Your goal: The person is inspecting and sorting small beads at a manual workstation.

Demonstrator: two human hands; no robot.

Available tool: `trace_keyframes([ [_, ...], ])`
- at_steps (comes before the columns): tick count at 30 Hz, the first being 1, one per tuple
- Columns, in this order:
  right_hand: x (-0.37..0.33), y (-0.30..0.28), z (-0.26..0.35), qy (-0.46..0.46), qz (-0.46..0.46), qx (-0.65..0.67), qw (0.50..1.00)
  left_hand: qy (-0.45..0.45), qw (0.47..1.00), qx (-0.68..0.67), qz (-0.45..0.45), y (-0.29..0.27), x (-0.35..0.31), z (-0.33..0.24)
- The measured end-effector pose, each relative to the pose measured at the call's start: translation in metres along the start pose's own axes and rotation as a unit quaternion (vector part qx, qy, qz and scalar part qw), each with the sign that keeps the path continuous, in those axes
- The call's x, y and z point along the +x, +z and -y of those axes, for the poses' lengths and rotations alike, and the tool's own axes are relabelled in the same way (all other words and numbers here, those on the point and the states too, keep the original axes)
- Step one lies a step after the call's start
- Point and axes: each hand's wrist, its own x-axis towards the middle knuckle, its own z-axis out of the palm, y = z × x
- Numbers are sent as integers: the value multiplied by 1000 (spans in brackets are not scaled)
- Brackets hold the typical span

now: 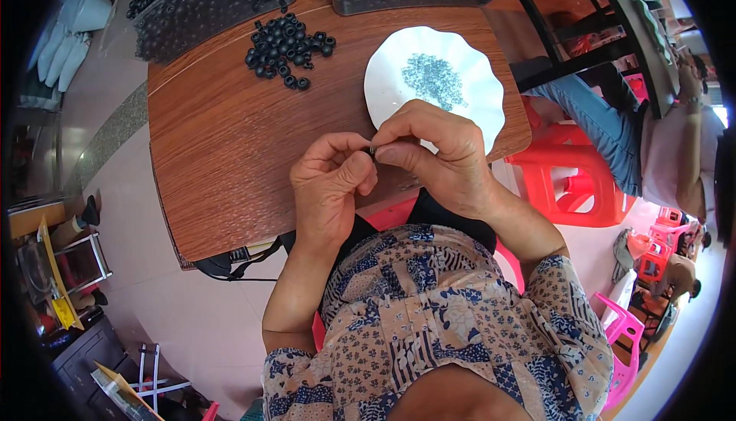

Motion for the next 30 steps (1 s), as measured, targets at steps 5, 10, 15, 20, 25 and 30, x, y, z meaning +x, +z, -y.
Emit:
trace_keyframes([
  [5,-2,1,-2,11,14,17,1000,38,998,54,9,1,-1,1],
  [10,1,-1,2,154,15,207,966,26,995,97,11,2,-5,-3],
  [15,4,-3,2,226,20,280,933,33,985,169,0,2,-7,-2],
  [20,5,1,-3,259,6,240,936,31,993,108,27,6,-9,1],
  [25,9,9,-4,213,27,213,953,0,999,10,33,1,-6,-3],
  [30,35,16,-2,161,2,88,983,9,999,-39,35,-10,0,-17],
])
